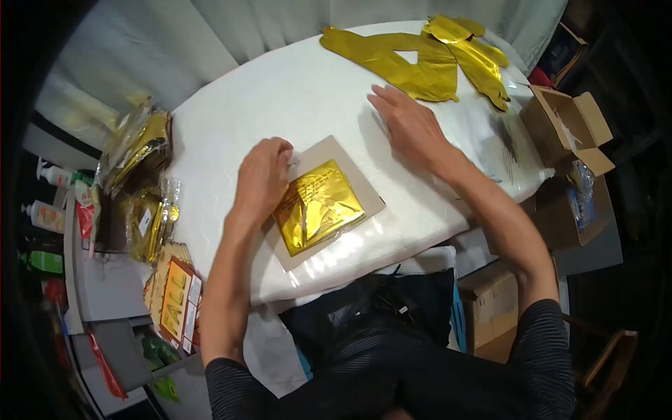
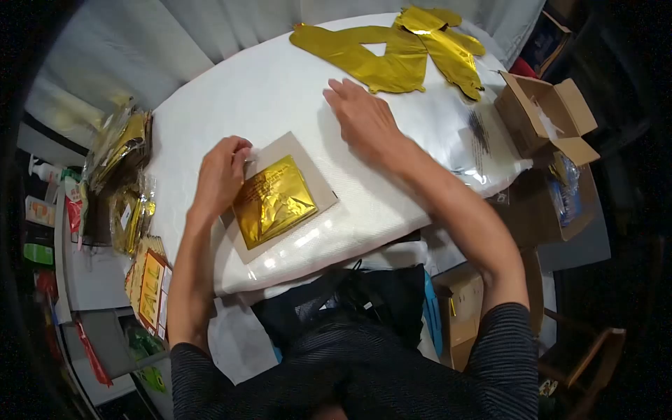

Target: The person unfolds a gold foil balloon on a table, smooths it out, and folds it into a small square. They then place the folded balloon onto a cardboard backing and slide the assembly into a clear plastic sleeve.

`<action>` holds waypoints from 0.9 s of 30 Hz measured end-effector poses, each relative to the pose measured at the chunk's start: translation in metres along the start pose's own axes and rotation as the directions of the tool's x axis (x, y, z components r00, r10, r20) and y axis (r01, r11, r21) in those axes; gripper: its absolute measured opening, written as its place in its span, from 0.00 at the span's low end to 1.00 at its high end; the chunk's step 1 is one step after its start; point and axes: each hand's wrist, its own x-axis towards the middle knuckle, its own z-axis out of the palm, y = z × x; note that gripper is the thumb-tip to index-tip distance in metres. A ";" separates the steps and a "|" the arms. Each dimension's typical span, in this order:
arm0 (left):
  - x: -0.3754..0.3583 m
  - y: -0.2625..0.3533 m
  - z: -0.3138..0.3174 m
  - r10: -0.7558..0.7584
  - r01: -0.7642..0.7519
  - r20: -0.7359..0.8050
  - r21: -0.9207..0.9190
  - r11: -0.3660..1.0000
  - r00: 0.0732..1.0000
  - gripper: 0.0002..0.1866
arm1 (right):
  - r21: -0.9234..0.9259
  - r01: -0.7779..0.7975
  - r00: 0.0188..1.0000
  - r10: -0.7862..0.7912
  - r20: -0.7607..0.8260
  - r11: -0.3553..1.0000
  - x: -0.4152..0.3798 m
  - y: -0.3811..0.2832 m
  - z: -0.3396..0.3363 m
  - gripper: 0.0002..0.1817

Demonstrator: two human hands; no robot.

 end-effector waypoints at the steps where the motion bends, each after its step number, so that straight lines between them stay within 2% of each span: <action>1: -0.002 -0.003 0.006 0.062 -0.062 -0.058 0.004 0.998 0.996 0.09 | -0.026 0.018 0.997 -0.016 0.069 1.000 0.018 0.011 0.013 0.20; 2: -0.004 -0.002 0.008 0.041 -0.041 -0.048 0.010 0.999 0.998 0.08 | -0.029 0.022 0.998 -0.020 0.059 0.999 0.035 0.022 0.026 0.20; 4: -0.005 -0.011 0.016 0.076 -0.078 -0.093 -0.008 0.997 0.993 0.07 | -0.220 0.085 0.971 -0.031 0.236 0.972 0.062 0.042 0.052 0.20; 5: -0.006 -0.014 0.018 0.102 -0.106 -0.130 -0.029 0.994 0.986 0.07 | -0.227 0.085 0.973 -0.031 0.231 0.970 0.070 0.055 0.072 0.20; 6: -0.007 -0.014 0.018 0.084 -0.092 -0.135 -0.053 0.994 0.987 0.06 | -0.207 -0.090 0.976 0.127 0.174 0.974 0.076 0.069 0.093 0.20; 8: -0.006 -0.016 0.017 0.075 -0.085 -0.136 -0.068 0.994 0.988 0.06 | -0.178 -0.258 0.950 0.282 0.130 0.950 0.082 0.073 0.094 0.21; 10: -0.005 -0.017 0.017 0.059 -0.070 -0.125 -0.089 0.994 0.990 0.06 | -0.313 -0.257 0.901 0.344 0.266 0.915 0.084 0.060 0.061 0.20; 13: -0.005 -0.013 0.013 0.032 -0.047 -0.107 -0.136 0.990 0.994 0.06 | -0.388 -0.222 0.918 0.326 0.225 0.894 0.079 0.071 0.061 0.17; 17: -0.006 -0.012 0.010 0.061 -0.070 -0.096 -0.098 0.993 0.994 0.05 | -0.333 -0.243 0.905 0.337 0.259 0.911 0.086 0.077 0.056 0.15; 19: -0.006 -0.013 0.009 0.065 -0.076 -0.098 -0.112 0.991 0.993 0.05 | -0.369 -0.179 0.959 0.245 0.141 0.912 0.088 0.091 0.061 0.14; 23: -0.006 -0.012 0.008 0.060 -0.070 -0.087 -0.121 0.990 0.994 0.05 | -0.407 -0.142 0.962 0.223 0.159 0.902 0.097 0.115 0.055 0.12; 25: -0.005 -0.012 0.009 0.067 -0.078 -0.093 -0.119 0.990 0.993 0.05 | -0.245 -0.129 0.977 0.165 0.132 0.961 0.102 0.132 0.054 0.11; 26: -0.005 -0.012 0.009 0.059 -0.072 -0.093 -0.133 0.988 0.994 0.05 | -0.246 -0.132 0.977 0.169 0.132 0.960 0.104 0.138 0.050 0.11; 27: -0.005 -0.013 0.009 0.052 -0.065 -0.093 -0.147 0.987 0.994 0.05 | -0.170 -0.148 0.969 0.177 0.171 0.974 0.107 0.143 0.047 0.11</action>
